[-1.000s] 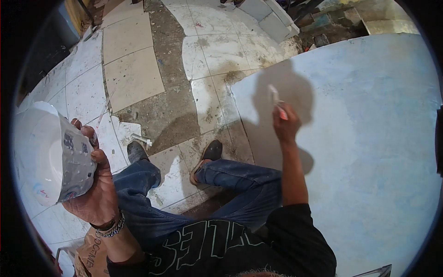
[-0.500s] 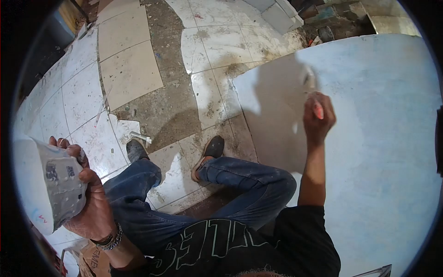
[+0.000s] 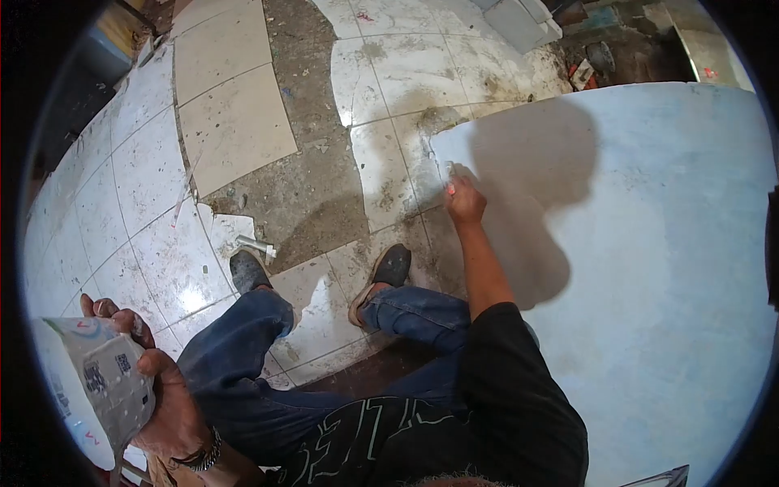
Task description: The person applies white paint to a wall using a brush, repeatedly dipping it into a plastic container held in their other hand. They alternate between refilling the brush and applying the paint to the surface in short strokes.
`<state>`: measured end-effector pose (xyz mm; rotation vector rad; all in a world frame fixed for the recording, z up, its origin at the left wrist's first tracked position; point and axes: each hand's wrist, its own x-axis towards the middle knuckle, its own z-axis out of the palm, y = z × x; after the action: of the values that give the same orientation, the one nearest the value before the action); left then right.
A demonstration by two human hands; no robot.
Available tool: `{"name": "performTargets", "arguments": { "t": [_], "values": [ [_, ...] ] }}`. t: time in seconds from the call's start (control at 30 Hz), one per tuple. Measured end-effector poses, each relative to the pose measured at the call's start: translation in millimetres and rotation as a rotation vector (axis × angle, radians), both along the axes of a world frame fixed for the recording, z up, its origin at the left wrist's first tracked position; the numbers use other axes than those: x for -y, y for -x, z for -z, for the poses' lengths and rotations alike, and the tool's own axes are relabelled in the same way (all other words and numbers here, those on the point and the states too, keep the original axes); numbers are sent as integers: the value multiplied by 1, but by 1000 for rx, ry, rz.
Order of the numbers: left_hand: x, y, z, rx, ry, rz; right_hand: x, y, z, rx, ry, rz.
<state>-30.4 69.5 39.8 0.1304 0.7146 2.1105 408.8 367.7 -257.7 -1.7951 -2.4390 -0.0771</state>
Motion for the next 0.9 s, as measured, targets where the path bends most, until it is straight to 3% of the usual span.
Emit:
{"name": "performTargets", "arguments": {
  "t": [0.1, 0.2, 0.37, 0.57, 0.7, 0.9],
  "values": [
    [2, 2, 0, 15, 51, -38, 5, 10, -29, -99, -9, 25],
    [2, 2, 1, 36, 7, -36, 14, 15, -24, -193, -16, 81],
    [6, 8, 3, 13, 30, -54, 3, 19, 13, -72, 40, 112],
    [6, 7, 0, 30, 19, -34, 2, 10, 5, -4, 59, 98],
    [4, 3, -4, 91, -86, 11, 19, 6, -40, 8, -15, 59],
    [6, -6, 3, 230, -365, 125, 41, 1, -186, 15, -262, -37]
  ]
}}
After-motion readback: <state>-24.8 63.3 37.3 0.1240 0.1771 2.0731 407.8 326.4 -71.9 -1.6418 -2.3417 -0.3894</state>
